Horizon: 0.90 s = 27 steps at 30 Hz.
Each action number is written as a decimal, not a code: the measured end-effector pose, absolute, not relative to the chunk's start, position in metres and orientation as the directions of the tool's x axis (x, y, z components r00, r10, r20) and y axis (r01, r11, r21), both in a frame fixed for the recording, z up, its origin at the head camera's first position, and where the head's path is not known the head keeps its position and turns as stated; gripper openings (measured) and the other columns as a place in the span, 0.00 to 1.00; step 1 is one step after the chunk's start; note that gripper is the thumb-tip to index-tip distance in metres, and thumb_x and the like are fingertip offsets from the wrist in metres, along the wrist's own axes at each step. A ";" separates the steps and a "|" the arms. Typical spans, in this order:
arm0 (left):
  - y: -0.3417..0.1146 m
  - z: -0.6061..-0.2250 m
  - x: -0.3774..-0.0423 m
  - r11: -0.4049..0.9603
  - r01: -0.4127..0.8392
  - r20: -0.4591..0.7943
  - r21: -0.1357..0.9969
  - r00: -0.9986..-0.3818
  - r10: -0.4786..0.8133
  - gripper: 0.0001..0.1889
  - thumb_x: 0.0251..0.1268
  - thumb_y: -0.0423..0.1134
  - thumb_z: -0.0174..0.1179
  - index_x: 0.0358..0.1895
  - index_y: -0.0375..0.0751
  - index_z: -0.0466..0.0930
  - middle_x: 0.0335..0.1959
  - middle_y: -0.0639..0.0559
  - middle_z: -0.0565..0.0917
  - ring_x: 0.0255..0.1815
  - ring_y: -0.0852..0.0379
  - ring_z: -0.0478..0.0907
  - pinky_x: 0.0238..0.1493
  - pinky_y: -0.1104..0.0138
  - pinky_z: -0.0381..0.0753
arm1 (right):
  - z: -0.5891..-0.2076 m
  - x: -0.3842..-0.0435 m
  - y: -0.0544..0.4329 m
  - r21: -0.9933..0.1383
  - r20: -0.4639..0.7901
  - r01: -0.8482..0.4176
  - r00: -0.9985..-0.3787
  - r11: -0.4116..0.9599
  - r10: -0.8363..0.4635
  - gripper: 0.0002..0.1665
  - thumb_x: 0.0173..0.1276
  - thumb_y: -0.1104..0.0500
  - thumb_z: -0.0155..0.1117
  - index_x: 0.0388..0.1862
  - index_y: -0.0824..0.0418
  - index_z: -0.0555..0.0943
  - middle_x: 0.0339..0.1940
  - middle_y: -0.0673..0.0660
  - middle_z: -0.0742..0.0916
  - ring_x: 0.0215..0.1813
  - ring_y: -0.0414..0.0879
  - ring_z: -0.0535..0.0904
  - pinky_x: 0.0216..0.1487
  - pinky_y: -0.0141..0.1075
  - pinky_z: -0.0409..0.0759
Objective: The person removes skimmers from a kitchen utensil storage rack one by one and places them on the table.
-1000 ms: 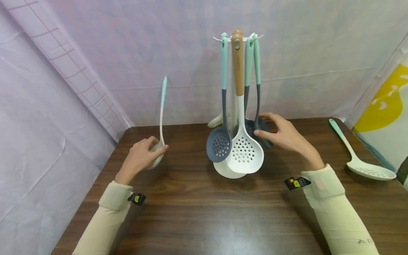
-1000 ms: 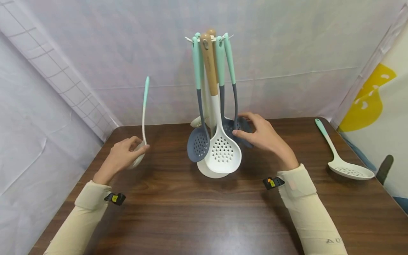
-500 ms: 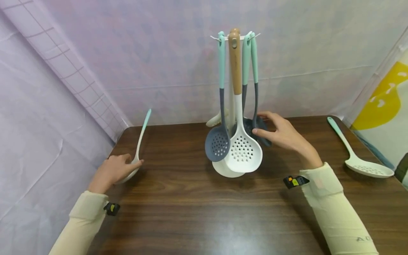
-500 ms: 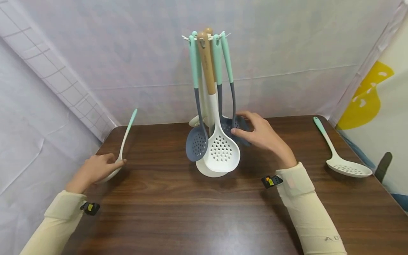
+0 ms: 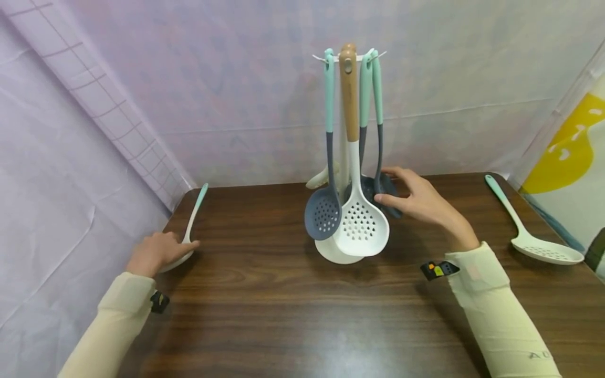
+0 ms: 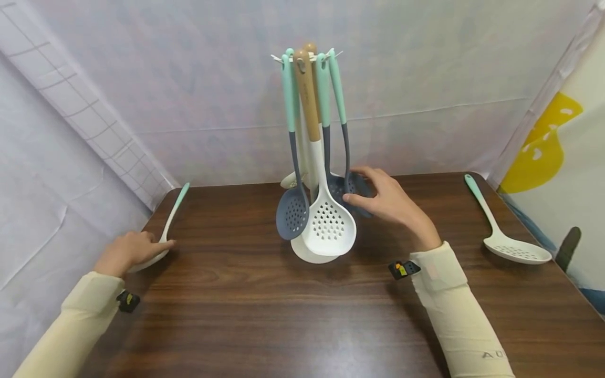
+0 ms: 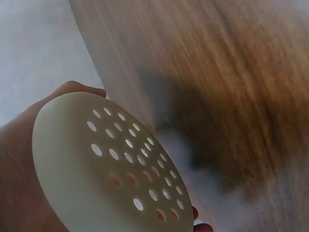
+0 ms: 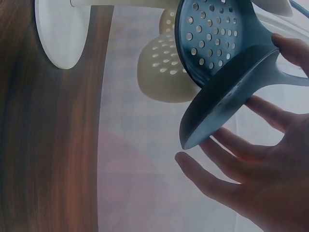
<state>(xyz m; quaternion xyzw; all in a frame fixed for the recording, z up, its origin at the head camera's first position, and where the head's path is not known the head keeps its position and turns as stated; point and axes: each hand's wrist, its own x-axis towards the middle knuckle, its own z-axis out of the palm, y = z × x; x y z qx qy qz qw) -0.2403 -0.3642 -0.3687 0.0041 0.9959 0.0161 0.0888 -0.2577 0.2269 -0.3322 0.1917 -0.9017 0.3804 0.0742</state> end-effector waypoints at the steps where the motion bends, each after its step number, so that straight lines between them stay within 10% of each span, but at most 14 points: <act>1: -0.365 -0.368 -0.241 1.000 -0.001 -0.185 0.030 -0.983 0.004 0.47 0.67 0.76 0.48 0.57 0.28 0.82 0.55 0.16 0.79 0.47 0.19 0.80 0.37 0.39 0.81 | -0.332 -0.258 0.226 -0.659 0.278 -0.402 -0.916 0.636 -0.290 0.41 0.69 0.48 0.71 0.76 0.60 0.69 0.68 0.67 0.79 0.70 0.63 0.74 0.67 0.61 0.75; 27: -0.358 -0.363 -0.256 0.996 -0.059 -0.278 -0.066 -0.958 -0.075 0.53 0.68 0.80 0.41 0.59 0.24 0.79 0.53 0.18 0.80 0.44 0.29 0.83 0.38 0.45 0.81 | -0.333 -0.258 0.227 -0.651 0.263 -0.391 -0.920 0.650 -0.290 0.43 0.69 0.48 0.71 0.78 0.60 0.68 0.67 0.67 0.79 0.69 0.63 0.74 0.65 0.61 0.77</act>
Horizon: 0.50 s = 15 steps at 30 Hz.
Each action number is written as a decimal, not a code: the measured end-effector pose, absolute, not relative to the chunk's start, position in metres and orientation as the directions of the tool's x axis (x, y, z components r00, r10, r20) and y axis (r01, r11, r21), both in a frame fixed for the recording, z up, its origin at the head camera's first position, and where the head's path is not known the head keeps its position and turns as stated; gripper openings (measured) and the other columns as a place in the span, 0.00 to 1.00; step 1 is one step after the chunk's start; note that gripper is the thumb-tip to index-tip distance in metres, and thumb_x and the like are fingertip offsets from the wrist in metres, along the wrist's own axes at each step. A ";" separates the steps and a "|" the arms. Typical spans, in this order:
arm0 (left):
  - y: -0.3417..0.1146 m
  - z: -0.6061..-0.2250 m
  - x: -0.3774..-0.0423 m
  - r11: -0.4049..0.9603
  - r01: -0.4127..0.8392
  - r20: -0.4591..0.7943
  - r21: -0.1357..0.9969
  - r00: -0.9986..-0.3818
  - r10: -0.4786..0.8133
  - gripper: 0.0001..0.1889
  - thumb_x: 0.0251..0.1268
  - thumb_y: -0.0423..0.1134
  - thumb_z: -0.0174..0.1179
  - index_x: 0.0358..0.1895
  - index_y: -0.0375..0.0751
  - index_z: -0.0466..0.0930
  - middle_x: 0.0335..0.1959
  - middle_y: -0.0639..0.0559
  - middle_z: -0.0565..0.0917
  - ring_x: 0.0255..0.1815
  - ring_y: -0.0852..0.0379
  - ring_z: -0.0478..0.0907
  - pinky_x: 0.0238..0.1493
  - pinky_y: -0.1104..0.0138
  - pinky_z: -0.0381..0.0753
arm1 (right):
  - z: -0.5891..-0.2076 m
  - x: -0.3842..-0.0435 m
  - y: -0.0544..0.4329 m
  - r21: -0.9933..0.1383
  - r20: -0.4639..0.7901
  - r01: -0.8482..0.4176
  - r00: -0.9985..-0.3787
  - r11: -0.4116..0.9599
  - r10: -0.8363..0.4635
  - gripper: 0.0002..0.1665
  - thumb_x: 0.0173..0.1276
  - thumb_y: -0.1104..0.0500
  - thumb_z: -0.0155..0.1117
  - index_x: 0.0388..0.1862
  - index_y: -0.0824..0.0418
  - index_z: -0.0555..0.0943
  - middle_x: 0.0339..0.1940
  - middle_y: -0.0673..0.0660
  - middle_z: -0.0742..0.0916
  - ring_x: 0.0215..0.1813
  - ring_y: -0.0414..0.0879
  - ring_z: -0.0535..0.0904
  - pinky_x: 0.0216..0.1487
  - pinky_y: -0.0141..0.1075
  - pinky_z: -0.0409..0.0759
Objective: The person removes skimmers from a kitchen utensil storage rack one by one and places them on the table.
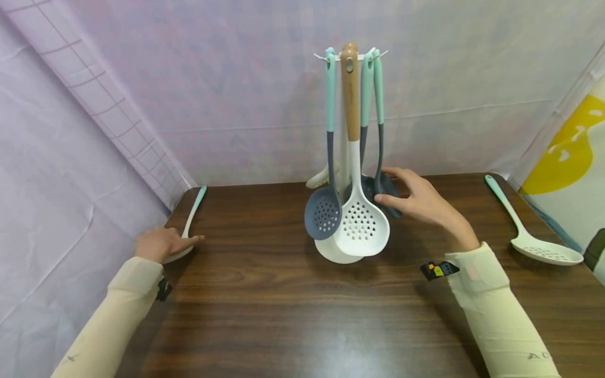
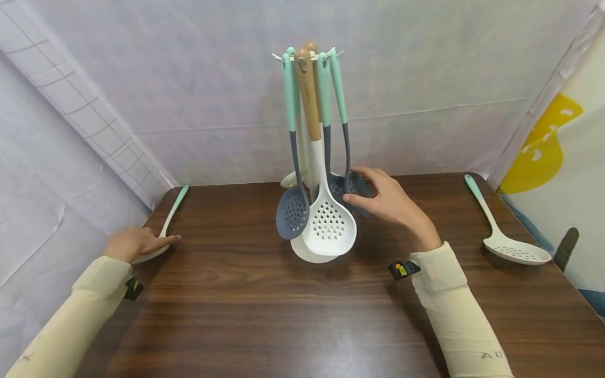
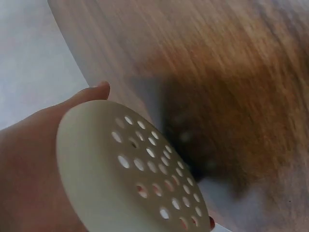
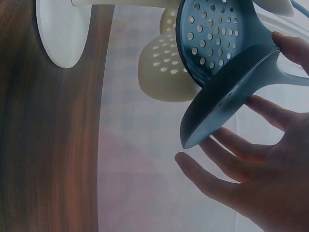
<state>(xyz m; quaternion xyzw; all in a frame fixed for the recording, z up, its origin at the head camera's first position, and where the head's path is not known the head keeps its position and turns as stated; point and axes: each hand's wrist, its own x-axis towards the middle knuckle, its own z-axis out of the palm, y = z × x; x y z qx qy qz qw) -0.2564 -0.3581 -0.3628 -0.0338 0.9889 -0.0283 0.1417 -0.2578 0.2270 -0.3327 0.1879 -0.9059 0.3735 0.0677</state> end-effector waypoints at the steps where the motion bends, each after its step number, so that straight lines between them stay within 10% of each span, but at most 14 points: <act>1: -0.356 -0.362 -0.256 0.996 -0.062 -0.285 -0.067 -0.955 -0.078 0.54 0.66 0.81 0.40 0.56 0.25 0.81 0.51 0.19 0.81 0.43 0.31 0.84 0.37 0.46 0.81 | -0.333 -0.258 0.227 -0.658 0.260 -0.391 -0.920 0.644 -0.292 0.43 0.69 0.48 0.71 0.78 0.60 0.68 0.67 0.67 0.79 0.69 0.63 0.74 0.65 0.61 0.78; 8: -0.346 -0.357 -0.252 0.994 -0.077 -0.331 -0.080 -0.938 -0.100 0.50 0.64 0.83 0.39 0.40 0.32 0.82 0.42 0.26 0.84 0.36 0.40 0.81 0.37 0.50 0.77 | -0.335 -0.258 0.228 -0.682 0.259 -0.394 -0.918 0.616 -0.299 0.42 0.68 0.50 0.72 0.77 0.59 0.68 0.67 0.65 0.78 0.69 0.61 0.75 0.63 0.60 0.81; 15: -0.344 -0.356 -0.255 0.994 -0.080 -0.383 -0.070 -0.918 -0.101 0.57 0.64 0.82 0.41 0.62 0.22 0.73 0.60 0.19 0.77 0.49 0.29 0.81 0.48 0.43 0.79 | -0.334 -0.258 0.228 -0.669 0.256 -0.396 -0.917 0.630 -0.305 0.43 0.68 0.49 0.72 0.78 0.58 0.68 0.67 0.65 0.79 0.68 0.60 0.75 0.63 0.60 0.80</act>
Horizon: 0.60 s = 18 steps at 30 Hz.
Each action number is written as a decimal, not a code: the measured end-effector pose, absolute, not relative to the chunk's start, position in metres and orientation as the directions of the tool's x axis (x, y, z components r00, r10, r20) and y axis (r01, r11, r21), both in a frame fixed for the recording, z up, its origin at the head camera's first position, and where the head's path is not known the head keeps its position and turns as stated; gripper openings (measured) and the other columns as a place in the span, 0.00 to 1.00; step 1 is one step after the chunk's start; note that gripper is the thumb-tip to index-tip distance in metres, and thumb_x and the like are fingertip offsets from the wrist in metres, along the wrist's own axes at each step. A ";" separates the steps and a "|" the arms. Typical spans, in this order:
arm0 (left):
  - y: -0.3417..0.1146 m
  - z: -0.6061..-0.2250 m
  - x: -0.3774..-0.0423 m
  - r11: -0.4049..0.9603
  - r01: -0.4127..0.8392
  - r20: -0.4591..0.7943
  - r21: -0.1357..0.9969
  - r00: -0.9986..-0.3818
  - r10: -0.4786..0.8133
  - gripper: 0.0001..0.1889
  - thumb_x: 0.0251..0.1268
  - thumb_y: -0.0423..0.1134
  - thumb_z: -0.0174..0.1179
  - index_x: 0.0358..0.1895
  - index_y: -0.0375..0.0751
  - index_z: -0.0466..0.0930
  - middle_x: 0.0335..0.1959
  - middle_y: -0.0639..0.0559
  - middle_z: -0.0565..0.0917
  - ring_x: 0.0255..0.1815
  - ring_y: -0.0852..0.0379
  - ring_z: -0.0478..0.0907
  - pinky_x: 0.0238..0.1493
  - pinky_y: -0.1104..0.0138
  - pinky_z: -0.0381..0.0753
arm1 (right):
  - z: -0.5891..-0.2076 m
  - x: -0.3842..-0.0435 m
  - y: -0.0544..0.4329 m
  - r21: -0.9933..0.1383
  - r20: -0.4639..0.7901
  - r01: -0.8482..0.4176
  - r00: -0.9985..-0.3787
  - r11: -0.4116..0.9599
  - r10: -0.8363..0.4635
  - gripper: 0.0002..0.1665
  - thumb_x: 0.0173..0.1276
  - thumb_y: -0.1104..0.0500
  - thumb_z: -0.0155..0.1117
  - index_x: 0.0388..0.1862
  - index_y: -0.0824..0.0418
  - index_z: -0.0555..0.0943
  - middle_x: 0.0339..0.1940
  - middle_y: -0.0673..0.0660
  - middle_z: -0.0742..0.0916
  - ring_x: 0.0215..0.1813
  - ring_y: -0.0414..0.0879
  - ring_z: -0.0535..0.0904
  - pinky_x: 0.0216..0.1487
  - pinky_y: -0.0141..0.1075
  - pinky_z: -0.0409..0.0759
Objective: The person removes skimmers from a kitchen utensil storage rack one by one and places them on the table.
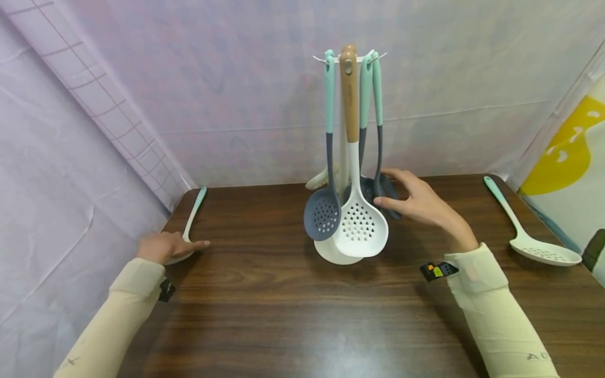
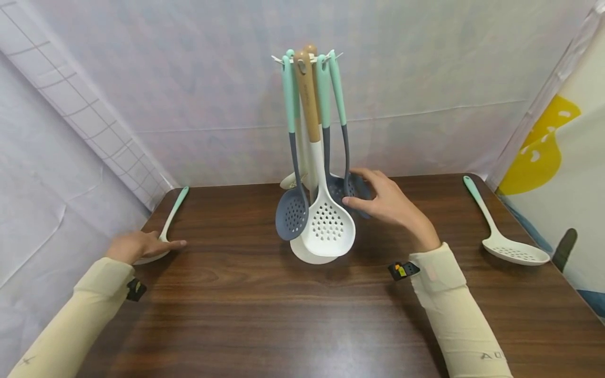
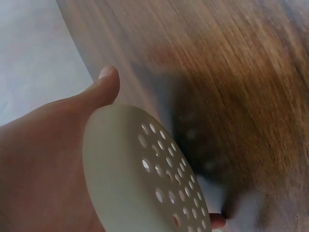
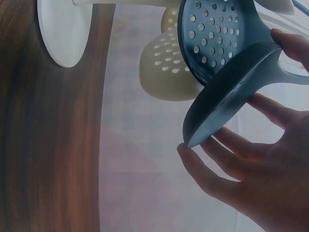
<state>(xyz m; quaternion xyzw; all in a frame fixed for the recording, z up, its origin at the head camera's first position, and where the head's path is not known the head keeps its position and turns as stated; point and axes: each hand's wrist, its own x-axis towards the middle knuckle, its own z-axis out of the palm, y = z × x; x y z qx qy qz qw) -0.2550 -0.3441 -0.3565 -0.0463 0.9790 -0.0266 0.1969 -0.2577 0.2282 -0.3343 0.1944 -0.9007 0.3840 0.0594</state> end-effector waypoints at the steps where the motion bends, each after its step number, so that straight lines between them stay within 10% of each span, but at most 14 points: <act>1: -0.344 -0.357 -0.256 0.994 -0.081 -0.390 -0.070 -0.915 -0.102 0.59 0.64 0.83 0.41 0.66 0.22 0.70 0.63 0.19 0.75 0.52 0.26 0.80 0.50 0.42 0.78 | -0.334 -0.257 0.228 -0.667 0.255 -0.394 -0.918 0.633 -0.304 0.43 0.68 0.49 0.72 0.78 0.58 0.68 0.67 0.65 0.79 0.68 0.61 0.76 0.63 0.60 0.79; 18: -0.322 -0.349 -0.255 0.999 -0.051 -0.355 0.001 -0.934 -0.047 0.63 0.62 0.85 0.39 0.83 0.34 0.42 0.75 0.14 0.52 0.67 0.11 0.63 0.56 0.29 0.73 | -0.334 -0.257 0.227 -0.574 0.364 -0.451 -0.888 0.684 -0.281 0.38 0.68 0.49 0.72 0.73 0.61 0.73 0.62 0.67 0.82 0.62 0.63 0.79 0.61 0.60 0.76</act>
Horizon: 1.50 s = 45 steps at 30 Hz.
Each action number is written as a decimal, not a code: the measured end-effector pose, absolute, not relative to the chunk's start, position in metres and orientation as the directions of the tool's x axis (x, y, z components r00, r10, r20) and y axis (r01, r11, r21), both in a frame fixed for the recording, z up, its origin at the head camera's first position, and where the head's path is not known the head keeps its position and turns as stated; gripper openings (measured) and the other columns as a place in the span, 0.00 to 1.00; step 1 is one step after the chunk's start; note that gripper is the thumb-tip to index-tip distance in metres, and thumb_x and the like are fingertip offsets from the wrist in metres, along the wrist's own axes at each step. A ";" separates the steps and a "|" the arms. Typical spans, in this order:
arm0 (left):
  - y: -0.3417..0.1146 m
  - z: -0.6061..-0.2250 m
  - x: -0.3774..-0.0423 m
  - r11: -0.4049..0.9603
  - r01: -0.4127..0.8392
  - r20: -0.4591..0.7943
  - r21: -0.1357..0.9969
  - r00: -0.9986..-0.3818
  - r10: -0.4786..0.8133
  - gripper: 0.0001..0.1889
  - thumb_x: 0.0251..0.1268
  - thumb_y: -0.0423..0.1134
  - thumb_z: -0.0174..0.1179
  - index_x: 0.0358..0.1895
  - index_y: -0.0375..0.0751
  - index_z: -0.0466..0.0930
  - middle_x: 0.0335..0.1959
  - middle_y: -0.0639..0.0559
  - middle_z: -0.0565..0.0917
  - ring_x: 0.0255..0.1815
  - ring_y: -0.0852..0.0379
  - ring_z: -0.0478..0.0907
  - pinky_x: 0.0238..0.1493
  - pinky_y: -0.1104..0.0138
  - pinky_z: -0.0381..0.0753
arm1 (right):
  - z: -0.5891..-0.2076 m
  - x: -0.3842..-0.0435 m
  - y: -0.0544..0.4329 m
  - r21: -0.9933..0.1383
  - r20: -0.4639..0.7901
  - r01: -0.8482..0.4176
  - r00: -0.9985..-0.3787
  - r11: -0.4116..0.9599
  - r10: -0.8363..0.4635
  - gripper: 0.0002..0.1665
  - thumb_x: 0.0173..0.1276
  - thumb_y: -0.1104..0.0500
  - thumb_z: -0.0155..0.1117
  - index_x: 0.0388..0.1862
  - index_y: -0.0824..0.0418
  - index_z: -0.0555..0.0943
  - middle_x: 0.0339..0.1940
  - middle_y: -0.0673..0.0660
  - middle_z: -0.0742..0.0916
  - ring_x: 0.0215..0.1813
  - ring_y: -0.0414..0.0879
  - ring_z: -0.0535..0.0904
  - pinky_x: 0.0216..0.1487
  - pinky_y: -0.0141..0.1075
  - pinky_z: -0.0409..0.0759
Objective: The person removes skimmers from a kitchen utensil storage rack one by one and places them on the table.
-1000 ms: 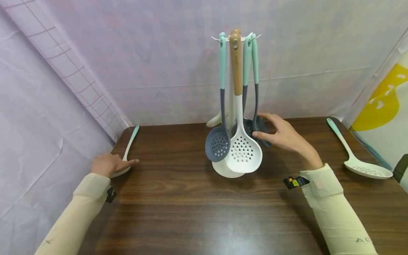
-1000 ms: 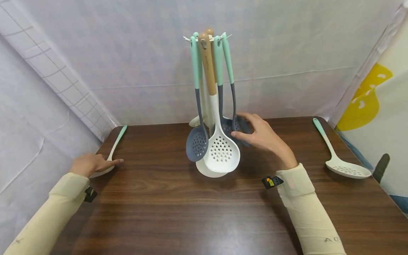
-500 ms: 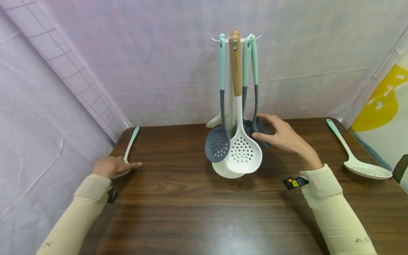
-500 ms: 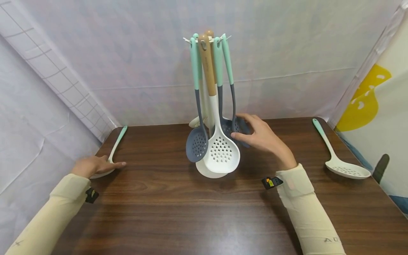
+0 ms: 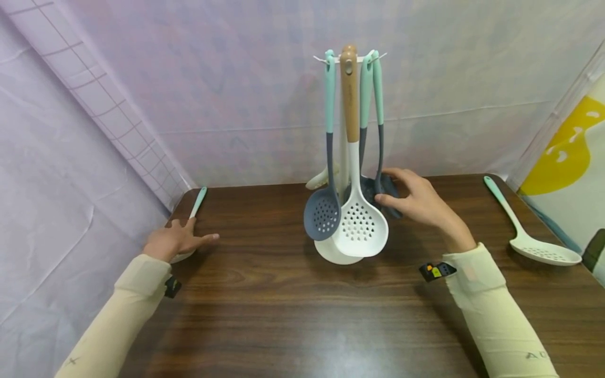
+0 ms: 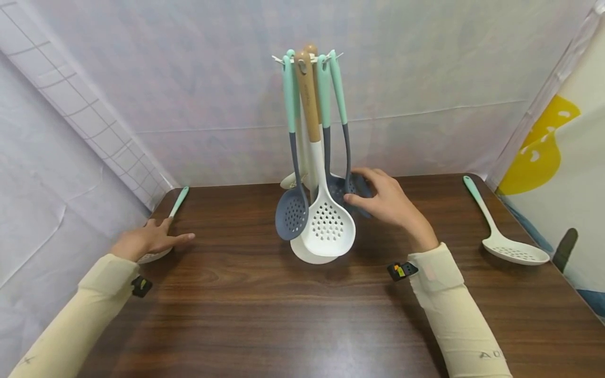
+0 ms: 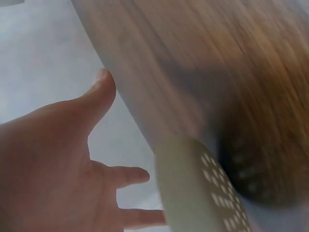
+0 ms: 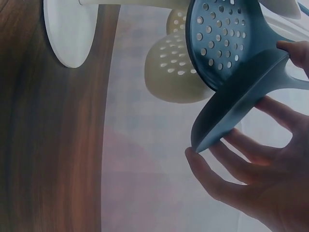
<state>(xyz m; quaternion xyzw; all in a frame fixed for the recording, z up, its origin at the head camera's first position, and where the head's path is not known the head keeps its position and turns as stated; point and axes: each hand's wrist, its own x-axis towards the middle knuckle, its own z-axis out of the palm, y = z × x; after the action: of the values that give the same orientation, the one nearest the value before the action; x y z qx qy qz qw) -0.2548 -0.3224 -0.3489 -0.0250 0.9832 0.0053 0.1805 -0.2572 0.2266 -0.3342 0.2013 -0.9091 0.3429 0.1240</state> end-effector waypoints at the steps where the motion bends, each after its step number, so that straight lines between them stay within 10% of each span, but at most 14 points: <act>1: -0.320 -0.348 -0.255 0.999 -0.044 -0.356 0.003 -0.934 -0.040 0.63 0.62 0.85 0.39 0.83 0.35 0.42 0.75 0.15 0.52 0.67 0.12 0.63 0.56 0.30 0.73 | -0.334 -0.257 0.227 -0.572 0.368 -0.454 -0.886 0.683 -0.281 0.38 0.68 0.50 0.72 0.73 0.61 0.74 0.62 0.67 0.82 0.62 0.63 0.79 0.61 0.60 0.76; 27: -0.232 -0.334 -0.255 0.951 0.272 -0.020 0.143 -0.960 0.278 0.51 0.73 0.75 0.43 0.86 0.50 0.33 0.77 0.21 0.58 0.65 0.20 0.72 0.58 0.32 0.76 | -0.335 -0.245 0.267 -0.568 0.195 -0.279 -0.960 0.774 -0.202 0.39 0.72 0.39 0.66 0.72 0.59 0.70 0.67 0.70 0.80 0.67 0.70 0.78 0.62 0.66 0.77; 45: -0.148 -0.331 -0.246 0.667 0.643 0.387 0.376 -0.763 0.518 0.40 0.75 0.66 0.52 0.84 0.58 0.51 0.73 0.41 0.69 0.68 0.40 0.75 0.65 0.42 0.78 | -0.351 -0.237 0.347 -0.449 -0.109 -0.066 -0.986 0.891 -0.128 0.51 0.69 0.29 0.63 0.71 0.68 0.68 0.64 0.81 0.78 0.62 0.74 0.77 0.49 0.61 0.81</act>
<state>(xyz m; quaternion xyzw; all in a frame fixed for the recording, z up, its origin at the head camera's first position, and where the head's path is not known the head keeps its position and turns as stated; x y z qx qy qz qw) -0.2464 -0.1477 -0.3311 0.3209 0.9044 0.2523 -0.1245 -0.2374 0.3471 -0.3508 0.0500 -0.9701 0.2278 -0.0677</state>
